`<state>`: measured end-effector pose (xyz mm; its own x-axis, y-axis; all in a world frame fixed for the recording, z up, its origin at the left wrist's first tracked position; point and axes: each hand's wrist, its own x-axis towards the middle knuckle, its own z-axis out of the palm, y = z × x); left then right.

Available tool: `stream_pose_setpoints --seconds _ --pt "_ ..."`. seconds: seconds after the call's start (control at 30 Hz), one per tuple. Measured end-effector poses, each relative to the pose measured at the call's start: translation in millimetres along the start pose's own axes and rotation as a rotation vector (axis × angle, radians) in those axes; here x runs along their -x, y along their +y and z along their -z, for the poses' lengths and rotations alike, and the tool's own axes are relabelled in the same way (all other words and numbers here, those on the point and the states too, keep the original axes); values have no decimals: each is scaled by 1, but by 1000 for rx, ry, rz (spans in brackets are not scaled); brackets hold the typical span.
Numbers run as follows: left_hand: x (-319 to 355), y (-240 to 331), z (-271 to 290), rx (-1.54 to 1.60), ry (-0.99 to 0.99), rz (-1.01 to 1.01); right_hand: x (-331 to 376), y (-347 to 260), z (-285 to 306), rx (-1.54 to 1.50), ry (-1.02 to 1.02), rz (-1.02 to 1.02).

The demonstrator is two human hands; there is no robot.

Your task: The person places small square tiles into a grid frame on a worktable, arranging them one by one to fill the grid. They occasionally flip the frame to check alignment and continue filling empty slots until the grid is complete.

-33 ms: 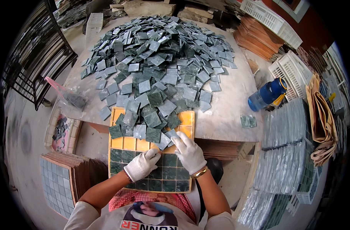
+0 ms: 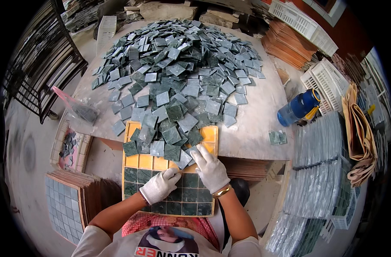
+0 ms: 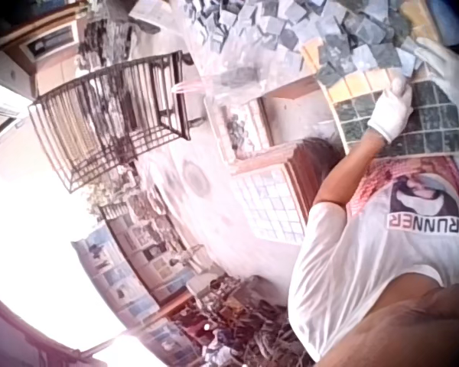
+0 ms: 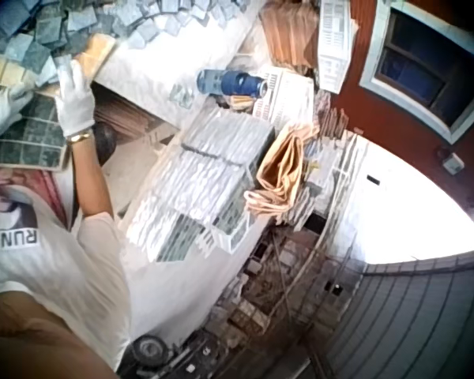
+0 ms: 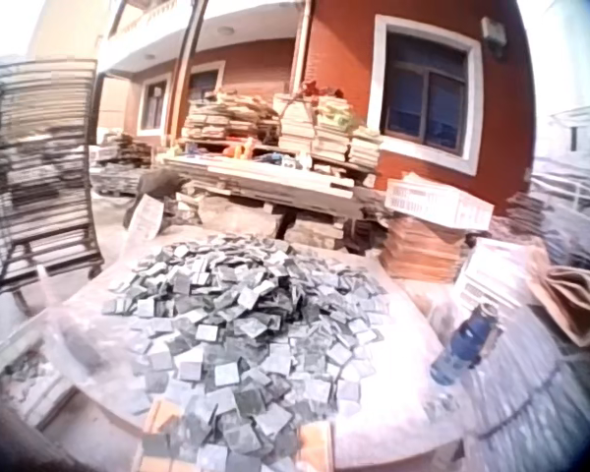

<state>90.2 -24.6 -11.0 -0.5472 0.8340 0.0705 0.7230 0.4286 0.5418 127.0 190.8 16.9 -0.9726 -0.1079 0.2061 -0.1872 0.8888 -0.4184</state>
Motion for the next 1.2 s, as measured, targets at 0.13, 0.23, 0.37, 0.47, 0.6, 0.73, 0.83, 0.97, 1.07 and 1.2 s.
stream_pose_setpoints --seconds 0.13,0.23,0.37,0.47,0.6,0.73,0.83,0.97,1.07,1.2 --pt "-8 13 11 -45 195 36 -29 16 0 51 -151 89" --pt "-37 4 26 -311 332 -75 -36 19 9 24 -144 153" --pt "-56 -28 29 -244 263 -215 -35 23 22 0 -33 183" --pt "-49 -37 37 -183 402 -294 -26 31 24 -188 33 -3" --pt "-22 -38 62 -120 403 -85 -21 54 26 -340 -210 -113" --pt "-1 -42 67 -67 560 4 -19 64 22 -283 -246 -76" --pt "10 -35 75 -32 598 45 -17 65 21 -258 -225 -53" --pt "23 -27 76 -11 732 45 -15 66 15 -139 -184 1" --pt "36 -20 74 114 700 167 -9 43 8 -45 -132 -119" --pt "53 -26 58 187 629 243 13 21 3 154 -114 -159"
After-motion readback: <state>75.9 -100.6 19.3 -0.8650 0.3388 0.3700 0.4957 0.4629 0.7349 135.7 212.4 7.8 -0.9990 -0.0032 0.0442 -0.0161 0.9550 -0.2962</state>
